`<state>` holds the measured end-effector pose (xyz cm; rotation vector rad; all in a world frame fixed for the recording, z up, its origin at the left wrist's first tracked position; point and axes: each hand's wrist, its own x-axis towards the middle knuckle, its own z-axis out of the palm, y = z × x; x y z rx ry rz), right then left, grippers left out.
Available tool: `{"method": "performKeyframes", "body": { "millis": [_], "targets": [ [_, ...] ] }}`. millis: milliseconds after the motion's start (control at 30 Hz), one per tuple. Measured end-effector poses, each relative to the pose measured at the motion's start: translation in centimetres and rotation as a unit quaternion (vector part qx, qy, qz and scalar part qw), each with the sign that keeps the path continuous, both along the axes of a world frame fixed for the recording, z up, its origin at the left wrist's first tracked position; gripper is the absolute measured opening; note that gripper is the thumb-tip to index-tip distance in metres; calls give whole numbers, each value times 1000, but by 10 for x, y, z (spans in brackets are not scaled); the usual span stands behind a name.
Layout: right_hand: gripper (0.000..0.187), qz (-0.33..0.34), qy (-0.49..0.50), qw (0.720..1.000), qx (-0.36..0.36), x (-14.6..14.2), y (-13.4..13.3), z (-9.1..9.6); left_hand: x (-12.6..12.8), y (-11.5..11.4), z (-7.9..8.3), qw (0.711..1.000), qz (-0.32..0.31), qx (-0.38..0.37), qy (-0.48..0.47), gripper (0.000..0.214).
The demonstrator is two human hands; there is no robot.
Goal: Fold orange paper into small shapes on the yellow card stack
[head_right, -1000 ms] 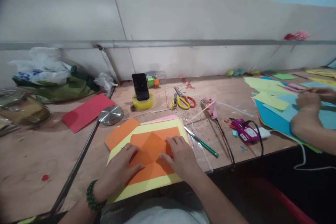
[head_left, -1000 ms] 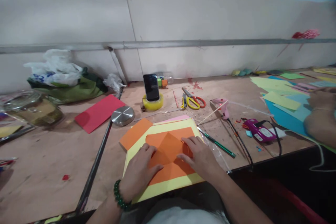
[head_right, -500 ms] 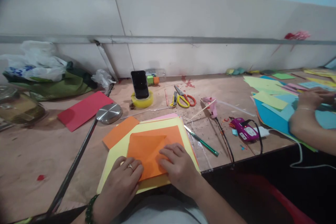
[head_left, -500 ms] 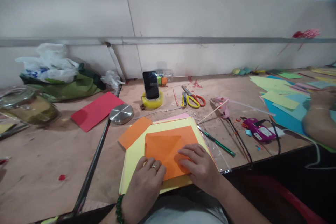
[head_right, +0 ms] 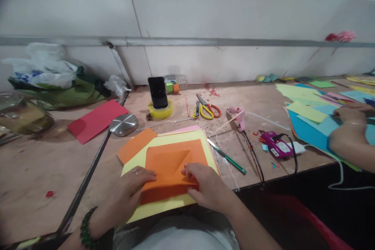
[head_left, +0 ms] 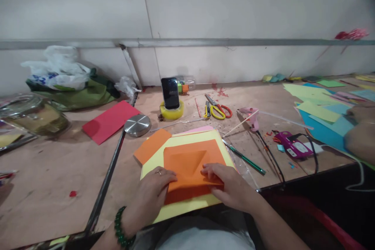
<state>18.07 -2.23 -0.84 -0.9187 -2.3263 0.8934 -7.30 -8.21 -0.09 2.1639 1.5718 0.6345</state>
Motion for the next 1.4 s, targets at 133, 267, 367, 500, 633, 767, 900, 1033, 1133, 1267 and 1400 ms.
{"method": "performKeyframes", "body": {
  "millis": [133,267,367,500,633,767,900,1033,1133,1267,1400],
  "targets": [
    [36,-95,23,994,-41,-4,7,-12,4,9,2,997,66,-34,-15,22],
    [43,-190,18,981,-42,-7,12,-20,7,15,3,990,120,-70,2,34],
    [50,-202,19,979,-27,-9,11,-22,9,18,4,985,148,-80,24,34],
    [68,-191,13,981,-33,-11,10,-24,12,20,5,981,170,-69,62,34],
    [55,-194,-2,981,31,-11,13,-29,13,19,2,982,167,-49,65,33],
    [48,-200,-44,974,96,-13,16,-33,12,17,-7,979,175,-19,108,27],
    [39,-215,-83,954,192,-18,13,-35,16,12,-11,969,174,67,165,21],
    [19,-137,-107,934,313,-25,7,-29,29,4,-9,971,4,65,230,38],
    [13,4,-117,933,341,-27,5,-23,36,1,-8,967,-23,26,253,49],
    [14,82,-135,926,344,-23,7,-15,37,2,-6,963,-31,27,267,55],
    [11,110,-177,918,336,-19,9,-7,34,1,-3,954,-55,48,292,58]
  ]
}}
